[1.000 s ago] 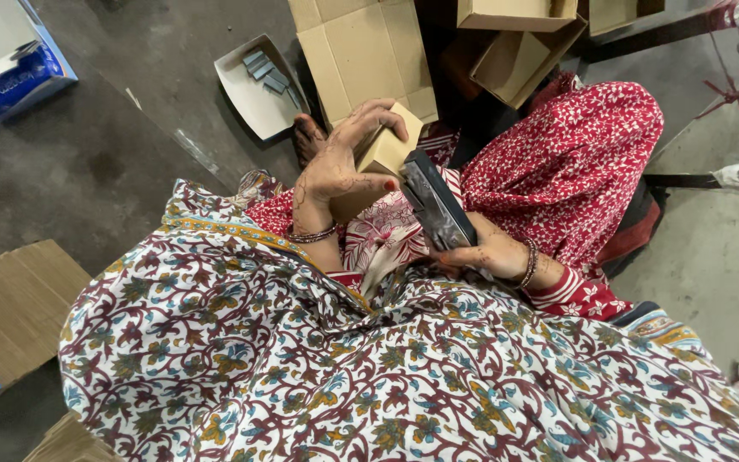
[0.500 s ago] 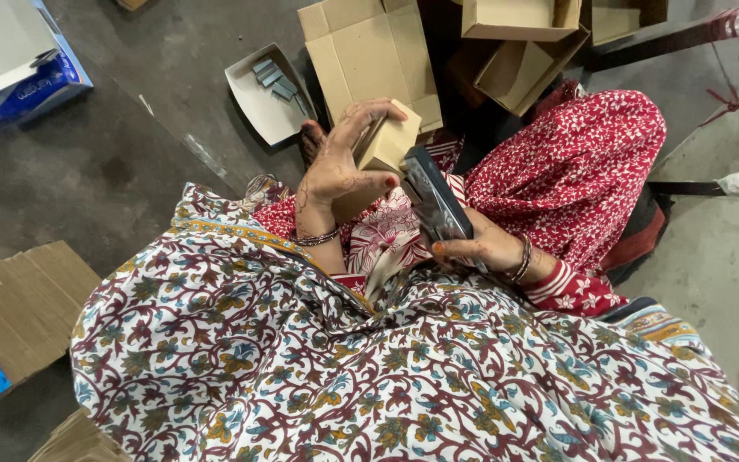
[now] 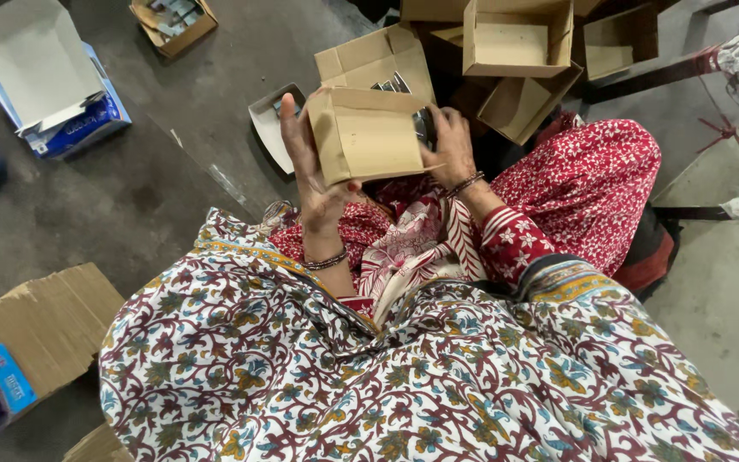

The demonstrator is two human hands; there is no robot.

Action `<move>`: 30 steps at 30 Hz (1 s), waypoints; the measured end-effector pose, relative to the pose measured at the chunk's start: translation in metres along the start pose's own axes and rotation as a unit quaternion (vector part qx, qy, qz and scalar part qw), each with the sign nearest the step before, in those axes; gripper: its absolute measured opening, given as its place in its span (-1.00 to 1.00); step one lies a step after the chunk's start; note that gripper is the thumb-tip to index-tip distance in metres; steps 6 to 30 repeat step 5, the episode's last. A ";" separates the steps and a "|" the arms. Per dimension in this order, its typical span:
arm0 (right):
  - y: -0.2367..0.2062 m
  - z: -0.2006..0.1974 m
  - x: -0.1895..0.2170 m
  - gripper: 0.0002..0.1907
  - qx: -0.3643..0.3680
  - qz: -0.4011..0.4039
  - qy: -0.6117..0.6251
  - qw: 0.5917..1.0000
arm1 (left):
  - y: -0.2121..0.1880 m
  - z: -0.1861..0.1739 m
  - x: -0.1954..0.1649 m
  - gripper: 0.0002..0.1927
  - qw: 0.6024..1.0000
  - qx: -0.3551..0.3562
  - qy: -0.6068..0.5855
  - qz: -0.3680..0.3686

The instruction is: The person sits on the floor and assembles small cardboard boxes. They fold the flaps of the flat cardboard pieces and use a handheld stapler to secure the edges, creating finished boxes.

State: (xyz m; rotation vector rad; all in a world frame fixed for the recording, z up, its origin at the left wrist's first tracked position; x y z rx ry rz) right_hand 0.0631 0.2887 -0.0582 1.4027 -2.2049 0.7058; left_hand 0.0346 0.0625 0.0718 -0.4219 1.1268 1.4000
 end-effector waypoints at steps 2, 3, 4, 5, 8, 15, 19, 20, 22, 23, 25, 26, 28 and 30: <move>0.005 -0.014 -0.006 -0.52 -0.013 -0.012 0.144 0.989 | 0.001 0.005 0.001 0.37 1.000 0.005 -0.003 -0.011; 0.003 -0.009 -0.017 -0.47 0.045 0.043 0.326 0.943 | 0.000 0.007 0.000 0.36 1.000 0.011 -0.008 -0.014; -0.001 -0.005 -0.030 -0.41 0.099 0.098 0.493 0.859 | 0.000 0.010 0.002 0.34 1.000 0.018 -0.014 -0.017; -0.006 -0.003 -0.040 -0.34 0.146 0.149 0.642 0.738 | 0.001 0.013 0.004 0.33 0.999 0.026 -0.021 -0.020; -0.006 -0.003 -0.040 -0.34 0.146 0.149 0.642 0.738 | 0.001 0.013 0.004 0.33 0.999 0.026 -0.021 -0.020; -0.006 -0.003 -0.040 -0.34 0.146 0.149 0.642 0.738 | 0.001 0.013 0.004 0.33 0.999 0.026 -0.021 -0.020; -0.006 -0.003 -0.040 -0.34 0.146 0.149 0.642 0.738 | 0.001 0.013 0.004 0.33 0.999 0.026 -0.021 -0.020; -0.006 -0.003 -0.040 -0.34 0.146 0.149 0.642 0.738 | 0.001 0.013 0.004 0.33 0.999 0.026 -0.021 -0.020; -0.006 -0.003 -0.040 -0.34 0.146 0.149 0.642 0.738 | 0.001 0.013 0.004 0.33 0.999 0.026 -0.021 -0.020; -0.006 -0.003 -0.040 -0.34 0.146 0.149 0.642 0.738 | 0.001 0.013 0.004 0.33 0.999 0.026 -0.021 -0.020; -0.006 -0.003 -0.040 -0.34 0.146 0.149 0.642 0.738 | 0.001 0.013 0.004 0.33 0.999 0.026 -0.021 -0.020; -0.006 -0.003 -0.040 -0.34 0.146 0.149 0.642 0.738 | 0.001 0.013 0.004 0.33 0.999 0.026 -0.021 -0.020; -0.006 -0.003 -0.040 -0.34 0.146 0.149 0.642 0.738 | 0.001 0.013 0.004 0.33 0.999 0.026 -0.021 -0.020; -0.006 -0.003 -0.040 -0.34 0.146 0.149 0.642 0.738 | 0.001 0.013 0.004 0.33 0.999 0.026 -0.021 -0.020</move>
Point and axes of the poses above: each hand's wrist, its own y-axis towards the middle knuckle, its own z-axis out of the palm, x = y × z, the point moved 7 cm from there along y, towards the middle knuckle, and after that the axes turned 6 degrees about z, right-handed, at the moved point
